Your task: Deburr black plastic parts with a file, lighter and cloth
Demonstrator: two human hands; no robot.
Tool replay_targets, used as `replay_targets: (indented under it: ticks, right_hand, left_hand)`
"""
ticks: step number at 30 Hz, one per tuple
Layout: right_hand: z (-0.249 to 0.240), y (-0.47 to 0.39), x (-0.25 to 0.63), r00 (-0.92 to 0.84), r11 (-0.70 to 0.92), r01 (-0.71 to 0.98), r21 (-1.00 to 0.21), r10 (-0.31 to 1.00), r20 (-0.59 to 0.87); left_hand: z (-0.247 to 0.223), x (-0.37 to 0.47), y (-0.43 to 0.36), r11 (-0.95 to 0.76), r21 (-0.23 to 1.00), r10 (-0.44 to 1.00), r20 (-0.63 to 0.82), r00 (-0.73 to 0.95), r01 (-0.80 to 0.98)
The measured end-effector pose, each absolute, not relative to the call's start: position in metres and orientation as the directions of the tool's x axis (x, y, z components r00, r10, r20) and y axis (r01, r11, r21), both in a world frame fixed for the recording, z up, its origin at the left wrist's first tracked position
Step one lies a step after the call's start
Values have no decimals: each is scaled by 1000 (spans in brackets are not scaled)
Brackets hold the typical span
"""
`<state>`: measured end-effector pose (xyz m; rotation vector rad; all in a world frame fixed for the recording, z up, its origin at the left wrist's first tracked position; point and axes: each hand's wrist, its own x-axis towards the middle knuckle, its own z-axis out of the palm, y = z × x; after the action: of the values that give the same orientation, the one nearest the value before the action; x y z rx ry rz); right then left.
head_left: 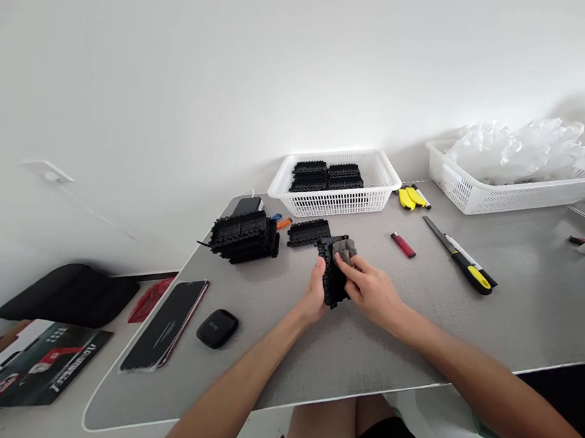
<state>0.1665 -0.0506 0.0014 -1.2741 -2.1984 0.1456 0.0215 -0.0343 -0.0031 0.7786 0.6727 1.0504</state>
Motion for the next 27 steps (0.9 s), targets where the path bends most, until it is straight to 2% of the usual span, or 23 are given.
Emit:
replay_targets:
  ticks: [11,16,19,21,24,27]
  right_hand:
    - [2,-61,163,-479,594,723,-353,798,365]
    - [7,-60,166,-435,560,666,-493,828,354]
    - [10,-58,171,-322,549,576,-606,834,449]
    - [11,-57,174,-193,546,549,-632,819,540]
    - [9,-54,175,-95,537,604,-589,782,616]
    - [4,-50,174,-132,521,693,-497,770,624]
  left_hand:
    - [3,5,-18,252,778,959,-122,255,-576]
    - [3,7,-20,273,785,944,-107,314,-555]
    - [5,8,-21,250,810,941,-72,332,-530]
    - [4,7,-22,237,826,939,-60,339,-511]
    - [-2,7,-23,252,849,921,-64,384,-465]
    - [-11,9,-24,241,870,906,-43,420,-431]
